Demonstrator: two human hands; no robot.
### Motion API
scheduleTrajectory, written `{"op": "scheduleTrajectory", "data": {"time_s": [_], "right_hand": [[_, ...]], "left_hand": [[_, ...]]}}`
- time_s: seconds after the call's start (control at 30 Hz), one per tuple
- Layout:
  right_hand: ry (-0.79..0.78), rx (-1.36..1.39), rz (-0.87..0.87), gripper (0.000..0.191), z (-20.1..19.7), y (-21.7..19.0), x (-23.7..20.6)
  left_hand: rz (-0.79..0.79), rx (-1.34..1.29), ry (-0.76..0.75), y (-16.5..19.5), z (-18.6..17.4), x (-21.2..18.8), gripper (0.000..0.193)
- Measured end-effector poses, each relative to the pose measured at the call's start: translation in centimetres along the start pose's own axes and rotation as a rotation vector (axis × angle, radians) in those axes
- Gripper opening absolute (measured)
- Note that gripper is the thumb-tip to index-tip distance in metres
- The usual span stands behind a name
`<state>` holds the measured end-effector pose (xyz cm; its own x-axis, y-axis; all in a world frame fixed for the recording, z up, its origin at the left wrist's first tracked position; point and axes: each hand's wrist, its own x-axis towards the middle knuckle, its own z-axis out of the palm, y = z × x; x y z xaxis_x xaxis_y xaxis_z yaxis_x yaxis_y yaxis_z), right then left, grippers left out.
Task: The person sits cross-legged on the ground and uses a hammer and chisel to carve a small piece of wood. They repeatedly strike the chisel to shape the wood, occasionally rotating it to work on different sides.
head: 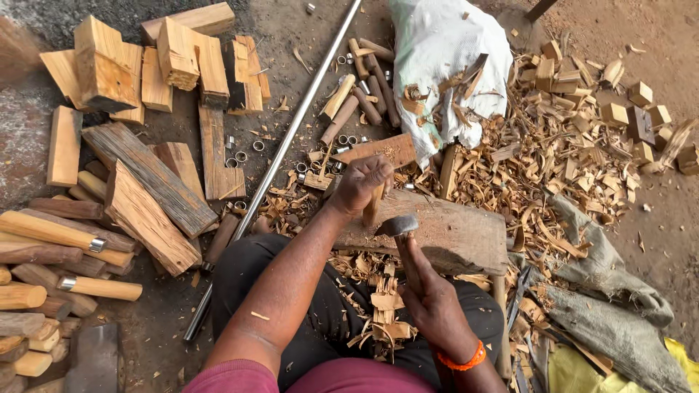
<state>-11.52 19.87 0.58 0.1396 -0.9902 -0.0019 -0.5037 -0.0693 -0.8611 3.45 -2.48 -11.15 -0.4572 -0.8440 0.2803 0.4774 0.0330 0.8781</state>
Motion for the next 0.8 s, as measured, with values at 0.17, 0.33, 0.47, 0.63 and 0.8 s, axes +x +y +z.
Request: {"op": "scheduleTrajectory", "data": {"time_s": [0.17,0.33,0.47,0.63,0.8], "right_hand": [[-0.012,0.055,0.000,0.086,0.6,1.4,-0.5],[-0.019,0.088,0.018,0.085,0.2,1.1,-0.4],[-0.011,-0.021,0.032,0.085,0.1,0.5,-0.2],[-0.090,0.081,0.211,0.092,-1.0,0.2,-0.3],[0.040,-0.011,-0.130,0.094,-3.9,-3.9,-0.5]], "left_hand": [[-0.128,0.043,0.140,2.2,-0.4,0.0,0.061],[-0.217,-0.216,0.223,3.3,0.6,-0.4,0.061],[-0.106,-0.200,0.107,2.9,0.5,-1.0,0.053],[-0.146,-0.233,0.065,1.4,-0.1,-1.3,0.043],[-0.124,-0.188,0.022,2.2,-0.2,-0.6,0.035]]}}
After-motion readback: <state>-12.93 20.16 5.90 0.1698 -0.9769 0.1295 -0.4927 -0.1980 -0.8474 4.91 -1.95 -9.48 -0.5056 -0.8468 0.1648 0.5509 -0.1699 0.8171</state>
